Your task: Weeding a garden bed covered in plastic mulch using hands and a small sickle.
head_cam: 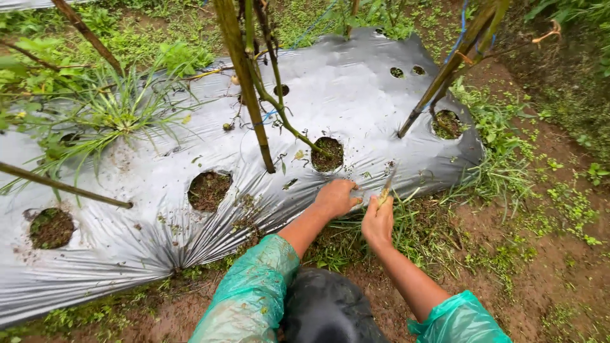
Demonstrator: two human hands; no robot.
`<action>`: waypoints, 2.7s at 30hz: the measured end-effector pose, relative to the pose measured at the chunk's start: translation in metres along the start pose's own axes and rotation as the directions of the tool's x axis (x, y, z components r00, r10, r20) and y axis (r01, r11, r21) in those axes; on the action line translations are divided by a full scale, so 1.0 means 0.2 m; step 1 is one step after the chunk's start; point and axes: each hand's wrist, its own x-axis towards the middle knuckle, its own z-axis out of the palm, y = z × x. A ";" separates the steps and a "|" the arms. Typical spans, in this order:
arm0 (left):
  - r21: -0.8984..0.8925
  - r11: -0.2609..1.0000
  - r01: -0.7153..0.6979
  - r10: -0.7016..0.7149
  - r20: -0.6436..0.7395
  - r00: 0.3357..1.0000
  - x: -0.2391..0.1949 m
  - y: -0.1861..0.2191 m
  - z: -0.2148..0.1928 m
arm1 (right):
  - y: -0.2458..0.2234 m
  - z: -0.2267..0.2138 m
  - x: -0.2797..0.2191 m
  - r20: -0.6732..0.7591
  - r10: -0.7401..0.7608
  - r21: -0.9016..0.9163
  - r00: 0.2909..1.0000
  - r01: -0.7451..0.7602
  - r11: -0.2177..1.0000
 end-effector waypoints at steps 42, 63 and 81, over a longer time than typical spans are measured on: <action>-0.523 0.844 -0.117 -0.518 -0.852 0.070 -1.09 -1.83 -1.25 | -1.56 2.31 0.05 0.748 -0.424 -0.038 0.511 0.671 0.741; -0.542 -0.179 -0.821 -0.857 -0.324 0.401 -1.07 -1.86 -1.28 | -1.63 2.15 0.05 0.804 -0.448 0.141 0.391 0.606 0.783; -0.422 -0.318 -0.849 -0.860 -0.248 0.446 -1.10 -1.90 -1.25 | -1.48 2.06 0.19 0.754 -0.477 -0.041 0.452 0.757 0.652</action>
